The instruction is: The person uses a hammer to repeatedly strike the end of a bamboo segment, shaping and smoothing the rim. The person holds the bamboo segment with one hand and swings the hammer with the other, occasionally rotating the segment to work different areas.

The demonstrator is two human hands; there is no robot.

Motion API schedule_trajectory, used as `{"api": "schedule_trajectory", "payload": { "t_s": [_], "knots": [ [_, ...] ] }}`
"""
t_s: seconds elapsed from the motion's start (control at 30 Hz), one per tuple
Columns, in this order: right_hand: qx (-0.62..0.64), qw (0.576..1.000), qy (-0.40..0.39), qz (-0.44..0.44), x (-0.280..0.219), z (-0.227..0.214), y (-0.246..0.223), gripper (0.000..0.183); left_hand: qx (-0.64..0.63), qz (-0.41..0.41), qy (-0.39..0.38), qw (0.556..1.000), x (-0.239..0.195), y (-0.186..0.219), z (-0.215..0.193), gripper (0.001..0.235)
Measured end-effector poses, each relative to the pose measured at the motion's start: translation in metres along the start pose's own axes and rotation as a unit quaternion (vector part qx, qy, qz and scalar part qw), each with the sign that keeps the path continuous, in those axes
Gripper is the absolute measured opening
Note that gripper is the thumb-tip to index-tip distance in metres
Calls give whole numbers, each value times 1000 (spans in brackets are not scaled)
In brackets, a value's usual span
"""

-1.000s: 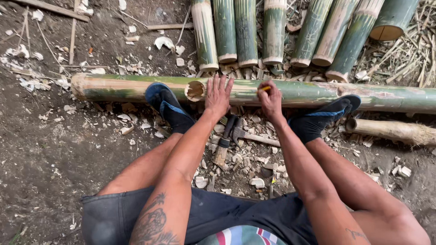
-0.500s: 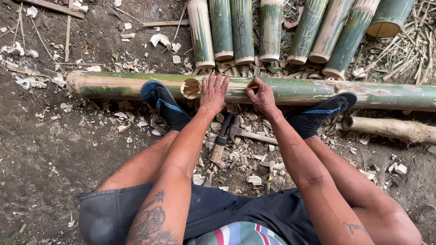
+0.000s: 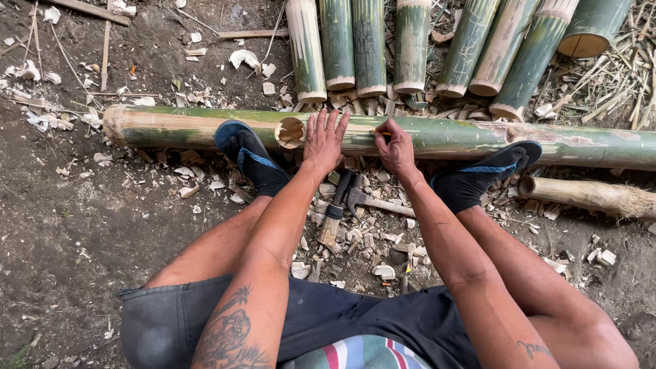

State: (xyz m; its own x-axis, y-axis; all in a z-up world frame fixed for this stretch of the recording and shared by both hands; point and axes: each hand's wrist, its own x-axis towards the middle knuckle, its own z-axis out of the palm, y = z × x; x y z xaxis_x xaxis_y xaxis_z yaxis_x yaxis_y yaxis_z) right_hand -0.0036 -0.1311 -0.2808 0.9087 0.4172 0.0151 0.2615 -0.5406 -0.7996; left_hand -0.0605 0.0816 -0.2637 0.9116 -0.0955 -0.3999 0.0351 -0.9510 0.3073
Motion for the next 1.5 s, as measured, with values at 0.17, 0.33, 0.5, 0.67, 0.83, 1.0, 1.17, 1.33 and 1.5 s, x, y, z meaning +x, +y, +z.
{"api": "schedule_trajectory", "payload": {
  "t_s": [0.17, 0.33, 0.5, 0.67, 0.83, 1.0, 1.17, 1.33, 1.5],
  "knots": [
    [-11, 979, -128, 156, -4, -3, 2, 9, 59, -9, -50, 997, 2, 0, 2, 111],
    [46, 997, 6, 63, -1, -4, -1, 3, -85, -36, -61, 994, 44, -6, 18, 82],
    [183, 978, 63, 72, 2, 4, 0, 11, -452, -275, -29, 848, 130, -8, 38, 74],
    [261, 958, 45, 111, -1, 3, 10, 24, -745, -350, 245, 512, 186, 1, 55, 59],
    [374, 906, 51, 190, 11, 3, 9, 39, -816, -344, 258, 386, 186, -6, 58, 44],
    [507, 800, -31, 320, 27, 1, -7, 74, -941, -272, 107, 169, 104, -1, 60, 28],
    [432, 807, -122, 384, 33, 2, -40, 90, -937, -162, -59, 305, -4, -3, 45, 43],
    [442, 828, -66, 338, 17, -4, -57, 87, -749, -173, -109, 630, -5, -23, -10, 77],
    [410, 885, -61, 212, -35, -14, -61, 96, -624, -176, -6, 762, 43, -31, -97, 115]
  ]
}}
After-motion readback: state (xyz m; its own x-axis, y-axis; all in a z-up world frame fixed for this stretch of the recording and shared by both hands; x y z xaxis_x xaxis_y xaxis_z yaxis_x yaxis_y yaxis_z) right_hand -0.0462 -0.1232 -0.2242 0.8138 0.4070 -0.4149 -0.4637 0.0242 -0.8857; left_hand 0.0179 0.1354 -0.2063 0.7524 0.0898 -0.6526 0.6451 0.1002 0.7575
